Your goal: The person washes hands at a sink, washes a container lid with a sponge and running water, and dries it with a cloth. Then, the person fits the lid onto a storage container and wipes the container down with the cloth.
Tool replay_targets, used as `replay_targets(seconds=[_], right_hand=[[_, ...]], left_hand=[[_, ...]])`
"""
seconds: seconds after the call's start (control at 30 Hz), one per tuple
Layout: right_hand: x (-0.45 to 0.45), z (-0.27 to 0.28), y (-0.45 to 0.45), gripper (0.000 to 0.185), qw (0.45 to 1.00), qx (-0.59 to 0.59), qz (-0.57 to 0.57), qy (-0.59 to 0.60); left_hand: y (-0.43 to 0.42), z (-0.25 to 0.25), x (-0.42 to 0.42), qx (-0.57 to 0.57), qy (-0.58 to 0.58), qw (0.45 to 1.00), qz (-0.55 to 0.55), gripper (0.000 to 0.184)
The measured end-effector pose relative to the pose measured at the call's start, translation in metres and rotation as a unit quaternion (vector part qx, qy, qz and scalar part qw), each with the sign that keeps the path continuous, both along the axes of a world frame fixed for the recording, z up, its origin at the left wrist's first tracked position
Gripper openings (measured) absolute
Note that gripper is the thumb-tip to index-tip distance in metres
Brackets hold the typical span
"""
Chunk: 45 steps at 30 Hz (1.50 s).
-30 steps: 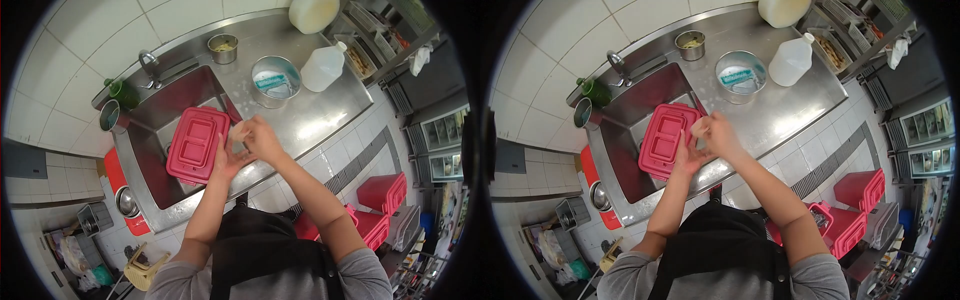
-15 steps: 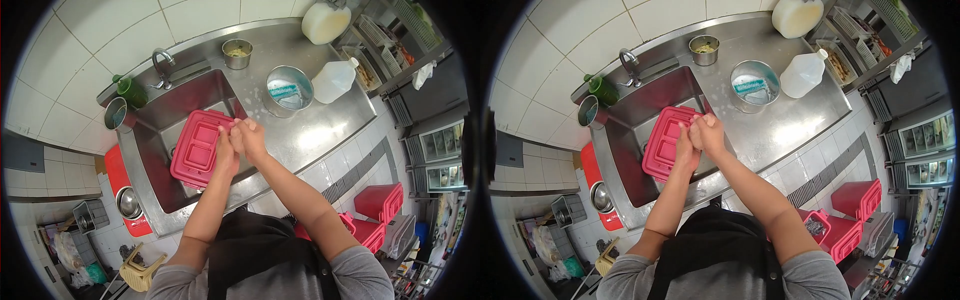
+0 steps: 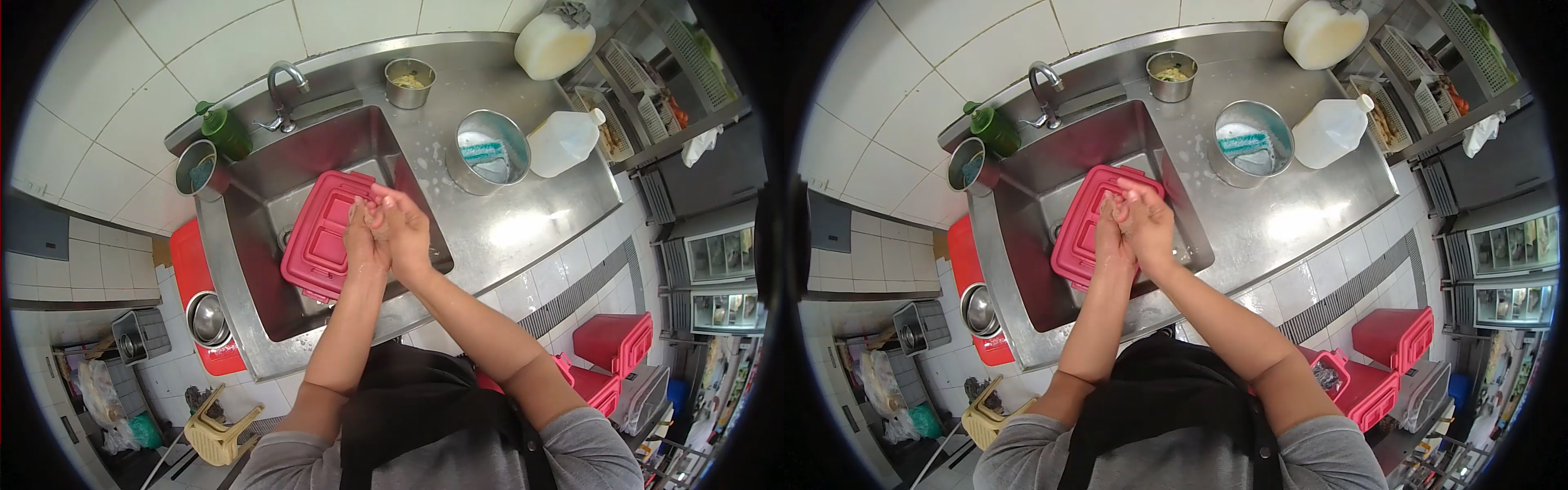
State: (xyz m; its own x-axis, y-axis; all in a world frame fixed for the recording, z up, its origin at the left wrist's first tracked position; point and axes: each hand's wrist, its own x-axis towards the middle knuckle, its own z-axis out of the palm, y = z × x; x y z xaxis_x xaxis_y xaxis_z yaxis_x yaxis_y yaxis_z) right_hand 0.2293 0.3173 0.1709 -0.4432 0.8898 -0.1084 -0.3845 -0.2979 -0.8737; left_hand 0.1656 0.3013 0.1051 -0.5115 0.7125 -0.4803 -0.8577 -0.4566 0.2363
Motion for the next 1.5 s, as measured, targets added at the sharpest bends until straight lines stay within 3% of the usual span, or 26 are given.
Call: replay_targets(seconds=[0.13, 0.2, 0.23, 0.3, 0.33, 0.4, 0.43, 0.5, 0.53, 0.6, 0.63, 0.67, 0.7, 0.73, 0.8, 0.87, 0.9, 0.93, 0.97, 1.03, 1.13, 1.2, 1.3, 1.37, 1.4, 1.5], right_hand=[[-0.007, -0.012, 0.024, 0.023, 0.976, -0.195, -0.032, 0.090], [-0.003, -0.011, 0.038, 0.023, 0.965, -0.246, 0.029, 0.092], [-0.002, -0.011, 0.044, 0.023, 0.946, -0.297, 0.092, 0.095], [-0.010, -0.010, 0.054, 0.022, 0.940, -0.309, 0.131, 0.067], [-0.015, -0.007, 0.058, 0.022, 0.931, -0.318, 0.175, 0.036], [-0.024, -0.003, 0.065, 0.023, 0.925, -0.299, 0.231, 0.030], [-0.027, -0.004, 0.072, 0.024, 0.916, -0.273, 0.292, 0.019], [-0.031, -0.016, 0.084, 0.022, 0.896, -0.260, 0.357, 0.042], [-0.033, -0.009, 0.084, 0.022, 0.884, -0.223, 0.411, 0.005], [-0.034, 0.005, 0.079, 0.021, 0.867, -0.187, 0.461, -0.032], [-0.034, 0.013, 0.073, 0.021, 0.871, -0.075, 0.474, -0.104], [-0.034, 0.017, 0.070, 0.022, 0.860, 0.038, 0.479, -0.175], [-0.034, 0.013, 0.068, 0.022, 0.861, 0.035, 0.478, -0.171], [-0.034, 0.007, 0.067, 0.021, 0.859, 0.097, 0.457, -0.208], [-0.035, -0.015, 0.066, 0.020, 0.857, 0.158, 0.427, -0.242], [-0.036, -0.050, 0.066, 0.021, 0.811, 0.391, 0.285, -0.330], [-0.029, -0.047, 0.064, 0.021, 0.817, 0.385, 0.271, -0.333], [-0.016, -0.040, 0.059, 0.021, 0.748, 0.463, 0.254, -0.403], [0.002, -0.030, 0.055, 0.021, 0.665, 0.527, 0.233, -0.475], [0.041, -0.016, 0.050, 0.022, 0.609, 0.571, 0.262, -0.484], [0.123, -0.028, 0.042, 0.017, 0.630, 0.612, 0.125, -0.460], [0.200, -0.043, 0.022, 0.017, 0.678, 0.540, 0.065, -0.494], [0.342, -0.098, -0.034, 0.017, 0.783, 0.334, -0.032, -0.524], [0.453, -0.154, -0.090, 0.021, 0.800, 0.147, -0.088, -0.576], [0.508, -0.138, -0.121, 0.025, 0.794, -0.020, -0.090, -0.600], [0.661, -0.219, -0.260, 0.026, 0.674, -0.151, -0.376, -0.617]], left_hand=[[-0.001, 0.052, 0.010, 0.019, 0.150, 0.984, 0.095, 0.022], [-0.007, 0.059, 0.009, 0.013, 0.426, 0.903, 0.054, 0.029], [-0.009, 0.056, 0.006, 0.013, 0.426, 0.903, 0.049, 0.029], [-0.012, 0.050, -0.005, 0.067, 0.601, 0.796, -0.015, 0.033], [-0.011, 0.055, -0.014, 0.066, 0.603, 0.795, -0.022, 0.033], [-0.009, 0.067, -0.027, 0.131, 0.804, 0.581, -0.006, 0.035], [-0.010, 0.073, -0.027, 0.133, 0.804, 0.580, -0.014, 0.035], [-0.010, 0.085, -0.026, 0.145, 0.899, 0.412, -0.013, 0.039], [-0.013, 0.091, -0.025, 0.148, 0.899, 0.412, -0.018, 0.039], [-0.020, 0.097, -0.023, 0.182, 0.938, 0.275, -0.109, 0.034], [-0.021, 0.095, -0.022, 0.184, 0.937, 0.276, -0.112, 0.034], [-0.021, 0.094, -0.021, 0.193, 0.945, 0.209, -0.161, 0.034], [-0.022, 0.093, -0.020, 0.200, 0.947, 0.139, -0.210, 0.034], [-0.022, 0.092, -0.016, 0.201, 0.946, 0.137, -0.215, 0.034], [-0.013, 0.092, -0.004, 0.075, 0.895, -0.105, -0.428, 0.021], [-0.007, 0.049, 0.002, 0.091, 0.935, -0.114, -0.322, 0.017], [-0.004, 0.014, 0.004, 0.105, 0.965, -0.114, -0.213, 0.023], [-0.005, -0.029, 0.009, 0.042, 0.926, 0.097, -0.363, 0.039], [-0.003, -0.039, 0.012, 0.066, 0.925, 0.087, -0.365, 0.039], [0.001, -0.049, 0.019, 0.019, 0.921, 0.041, -0.388, 0.038], [0.011, -0.061, 0.027, -0.030, 0.913, -0.031, -0.405, 0.036], [0.024, -0.102, 0.011, -0.114, 0.895, -0.107, -0.417, 0.027], [0.041, -0.136, -0.040, -0.110, 0.917, -0.018, -0.382, 0.013], [0.055, -0.143, -0.056, -0.211, 0.826, -0.202, -0.481, 0.036], [0.027, -0.060, 0.015, -0.222, 0.824, -0.330, -0.405, 0.049], [0.065, -0.012, 0.104, -0.318, 0.730, -0.387, -0.465, 0.055]])
